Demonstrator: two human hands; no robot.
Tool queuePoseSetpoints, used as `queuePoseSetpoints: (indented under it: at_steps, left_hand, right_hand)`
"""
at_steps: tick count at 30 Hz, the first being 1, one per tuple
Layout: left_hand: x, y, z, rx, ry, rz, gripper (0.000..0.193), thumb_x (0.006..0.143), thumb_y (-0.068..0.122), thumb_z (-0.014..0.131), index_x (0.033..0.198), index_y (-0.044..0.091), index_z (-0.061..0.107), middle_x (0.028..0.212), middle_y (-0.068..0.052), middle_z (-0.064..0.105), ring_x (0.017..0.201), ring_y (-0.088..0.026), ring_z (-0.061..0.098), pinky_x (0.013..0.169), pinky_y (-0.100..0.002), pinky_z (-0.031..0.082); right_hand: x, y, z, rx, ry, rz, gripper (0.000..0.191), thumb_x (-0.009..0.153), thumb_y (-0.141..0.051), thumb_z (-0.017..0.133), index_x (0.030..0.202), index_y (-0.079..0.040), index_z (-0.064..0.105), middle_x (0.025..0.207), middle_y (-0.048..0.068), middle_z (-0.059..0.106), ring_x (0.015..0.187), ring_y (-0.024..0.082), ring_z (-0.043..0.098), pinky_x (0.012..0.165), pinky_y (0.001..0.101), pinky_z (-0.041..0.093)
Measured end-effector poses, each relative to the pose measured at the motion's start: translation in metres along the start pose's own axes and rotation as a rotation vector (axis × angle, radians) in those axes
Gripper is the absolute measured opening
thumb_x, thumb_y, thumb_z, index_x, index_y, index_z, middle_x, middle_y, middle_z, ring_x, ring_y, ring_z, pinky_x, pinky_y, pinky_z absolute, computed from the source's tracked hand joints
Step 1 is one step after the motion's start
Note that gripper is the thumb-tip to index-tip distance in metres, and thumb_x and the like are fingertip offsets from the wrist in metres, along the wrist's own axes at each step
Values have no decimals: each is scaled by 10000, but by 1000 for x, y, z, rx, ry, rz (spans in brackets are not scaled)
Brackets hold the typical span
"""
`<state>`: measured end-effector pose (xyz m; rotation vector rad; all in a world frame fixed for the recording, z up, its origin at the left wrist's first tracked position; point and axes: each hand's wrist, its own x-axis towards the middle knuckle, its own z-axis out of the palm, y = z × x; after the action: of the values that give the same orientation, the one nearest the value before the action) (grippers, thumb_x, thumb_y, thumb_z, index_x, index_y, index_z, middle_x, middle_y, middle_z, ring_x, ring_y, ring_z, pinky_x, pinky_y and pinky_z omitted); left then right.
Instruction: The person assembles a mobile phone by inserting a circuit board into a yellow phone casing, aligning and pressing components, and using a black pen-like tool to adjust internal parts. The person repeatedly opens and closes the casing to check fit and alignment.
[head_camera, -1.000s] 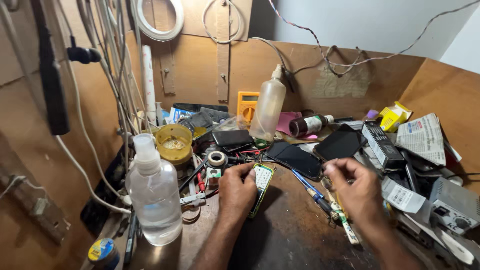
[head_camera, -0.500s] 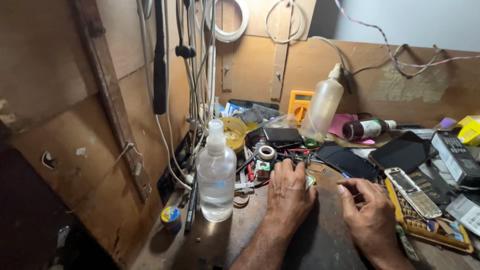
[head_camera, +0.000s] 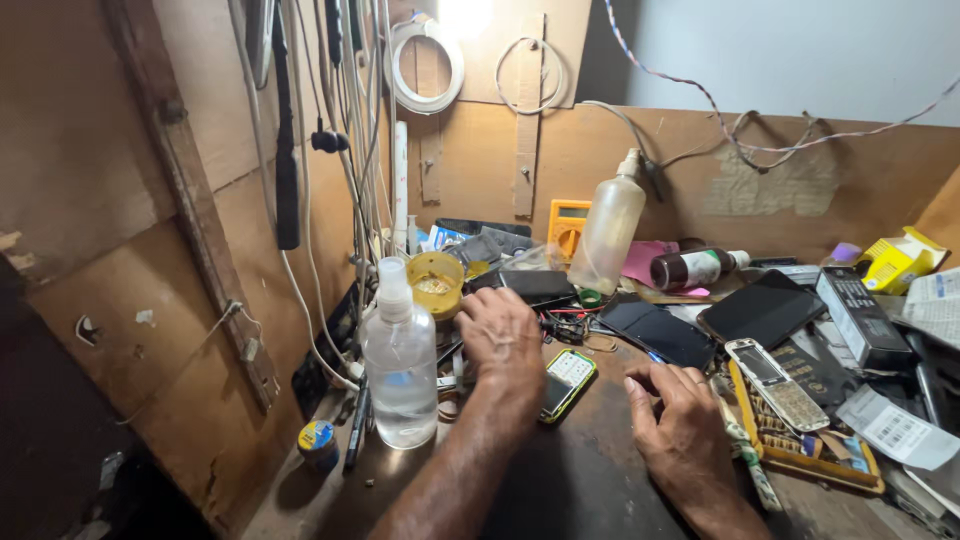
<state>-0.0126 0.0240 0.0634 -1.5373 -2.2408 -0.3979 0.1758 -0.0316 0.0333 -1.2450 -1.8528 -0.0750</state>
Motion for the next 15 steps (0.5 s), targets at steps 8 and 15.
queuePoseSetpoints:
  at_steps: [8, 15]
  left_hand:
    - [17, -22, 26, 105, -123, 51, 263, 940, 243, 641, 1128, 59, 626, 1089, -140, 691, 1044, -284, 648, 850, -419, 497]
    - [31, -32, 53, 90, -15, 113, 175, 938, 224, 645, 1051, 90, 644, 975, -103, 727, 936, -245, 696, 753, -376, 519]
  right_hand:
    - [-1, 2, 1, 29, 16, -30, 126, 889, -161, 663, 914, -42, 694, 860, 119, 712, 878, 314, 641, 802, 444, 503]
    - [0, -2, 0, 27, 30, -42, 115, 890, -147, 664, 908, -37, 687, 865, 125, 712, 878, 326, 636, 807, 456, 493]
